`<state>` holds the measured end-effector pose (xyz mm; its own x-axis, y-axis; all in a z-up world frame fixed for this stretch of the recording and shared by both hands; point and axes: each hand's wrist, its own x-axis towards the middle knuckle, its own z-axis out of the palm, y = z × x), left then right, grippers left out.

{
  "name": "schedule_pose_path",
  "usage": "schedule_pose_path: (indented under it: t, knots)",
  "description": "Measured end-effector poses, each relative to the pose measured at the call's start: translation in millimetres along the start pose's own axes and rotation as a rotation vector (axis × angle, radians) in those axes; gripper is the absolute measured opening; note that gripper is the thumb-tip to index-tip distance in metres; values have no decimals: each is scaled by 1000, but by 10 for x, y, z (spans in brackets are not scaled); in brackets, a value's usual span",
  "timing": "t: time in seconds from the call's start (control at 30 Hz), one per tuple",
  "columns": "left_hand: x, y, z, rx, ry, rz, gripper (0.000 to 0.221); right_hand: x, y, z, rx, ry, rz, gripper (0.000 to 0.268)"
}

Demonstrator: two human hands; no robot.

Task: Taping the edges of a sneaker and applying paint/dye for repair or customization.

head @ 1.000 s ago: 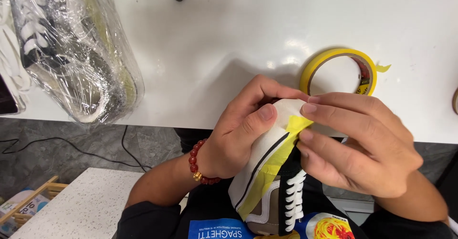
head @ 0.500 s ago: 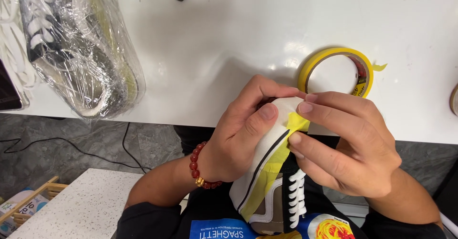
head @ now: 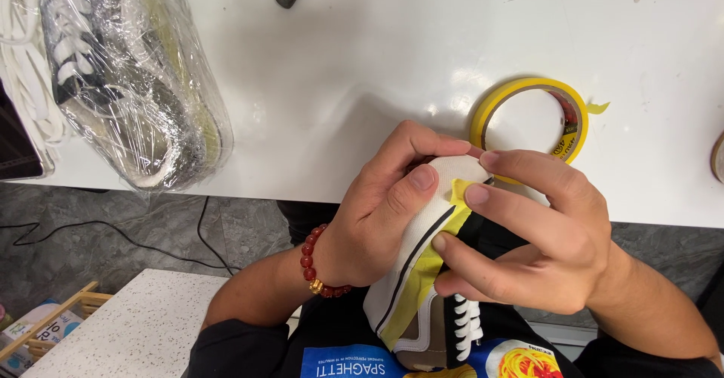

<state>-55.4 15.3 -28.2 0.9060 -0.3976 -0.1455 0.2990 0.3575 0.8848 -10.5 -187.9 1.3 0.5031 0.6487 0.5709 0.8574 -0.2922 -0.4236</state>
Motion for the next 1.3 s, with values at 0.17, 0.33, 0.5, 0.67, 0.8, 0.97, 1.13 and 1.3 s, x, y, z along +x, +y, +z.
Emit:
schedule_pose_path:
  t: [0.17, 0.33, 0.5, 0.67, 0.8, 0.97, 1.13, 1.3]
  knots:
    - [1, 23, 0, -46, -10, -13, 29, 18, 39, 21, 15, 15, -51, 36]
    - [-12, 24, 8, -14, -19, -8, 30, 40, 39, -15, -26, -14, -87, 35]
    - [17, 35, -4, -71, -30, -20, 31, -48, 69, 2, 21, 12, -66, 36]
    - [15, -16, -54, -135, -52, -15, 33, -230, 99, 48, 104, 54, 75, 44]
    - [20, 13, -71, -185, -56, -1, 34, -301, 77, 163, 132, 168, 177, 50]
    - [6, 3, -112, -269, -65, 27, 35, -237, -111, 201, 152, 205, 310, 49]
    - [-51, 39, -122, -310, -35, 29, 38, -258, -304, 245, 176, 218, 465, 46]
    - [-65, 34, -154, -231, -10, 62, 42, -278, -423, 294, 336, 265, 604, 43]
